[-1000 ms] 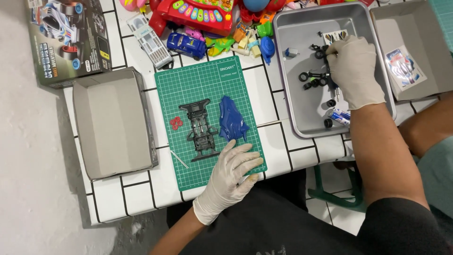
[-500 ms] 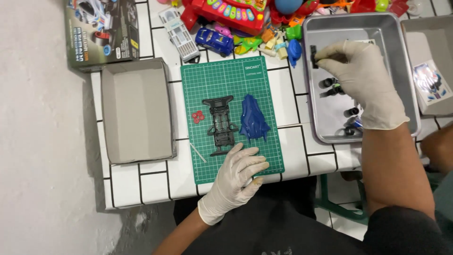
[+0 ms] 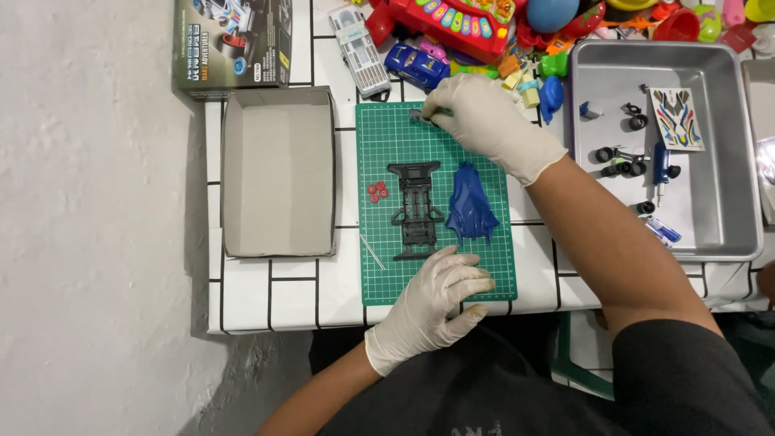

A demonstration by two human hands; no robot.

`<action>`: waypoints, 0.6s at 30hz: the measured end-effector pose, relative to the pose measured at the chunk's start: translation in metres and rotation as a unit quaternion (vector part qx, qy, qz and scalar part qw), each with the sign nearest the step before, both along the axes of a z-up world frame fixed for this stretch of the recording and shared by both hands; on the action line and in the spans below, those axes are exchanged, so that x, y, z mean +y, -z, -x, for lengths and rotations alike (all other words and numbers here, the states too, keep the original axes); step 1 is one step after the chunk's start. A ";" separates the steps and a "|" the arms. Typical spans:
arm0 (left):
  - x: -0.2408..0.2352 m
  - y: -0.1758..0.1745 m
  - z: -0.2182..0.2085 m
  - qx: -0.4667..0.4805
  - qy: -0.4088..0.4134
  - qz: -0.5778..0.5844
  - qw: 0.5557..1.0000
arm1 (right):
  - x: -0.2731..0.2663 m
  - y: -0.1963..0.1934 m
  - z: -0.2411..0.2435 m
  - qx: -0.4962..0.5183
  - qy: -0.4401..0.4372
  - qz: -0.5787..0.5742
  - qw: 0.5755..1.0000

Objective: Assembling a plastic toy car model kit on a cutting mat, including placing parts on the chassis.

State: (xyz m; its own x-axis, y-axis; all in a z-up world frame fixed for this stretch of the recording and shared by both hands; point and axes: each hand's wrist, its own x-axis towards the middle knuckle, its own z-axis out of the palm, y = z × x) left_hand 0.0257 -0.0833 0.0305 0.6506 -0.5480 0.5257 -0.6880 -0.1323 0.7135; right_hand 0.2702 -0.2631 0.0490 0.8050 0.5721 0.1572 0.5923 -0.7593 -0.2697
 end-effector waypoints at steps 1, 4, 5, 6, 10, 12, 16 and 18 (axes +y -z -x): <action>0.001 0.000 0.000 0.000 -0.001 0.000 1.000 | 0.004 0.008 -0.004 0.000 -0.001 0.000 1.000; 0.001 0.000 -0.001 0.003 0.003 0.012 1.000 | 0.013 0.025 -0.013 -0.045 -0.031 0.000 0.999; 0.001 0.001 -0.001 0.003 0.003 0.016 1.000 | 0.016 0.027 -0.014 -0.056 -0.038 0.002 0.998; 0.001 0.002 -0.001 0.003 0.004 0.020 1.000 | 0.019 0.028 -0.015 -0.068 -0.044 0.003 0.997; 0.002 -0.001 -0.002 0.004 0.005 0.019 1.000 | 0.020 0.031 -0.016 -0.080 -0.053 0.027 0.995; 0.002 0.001 -0.002 0.007 0.005 0.012 1.000 | 0.021 0.024 -0.011 -0.077 -0.030 0.012 0.996; 0.001 0.001 -0.003 0.010 0.007 0.012 1.000 | 0.026 0.014 0.002 -0.037 -0.010 0.014 0.999; 0.001 -0.002 -0.003 0.007 0.006 0.009 1.000 | 0.027 0.022 0.001 -0.033 -0.008 0.036 0.999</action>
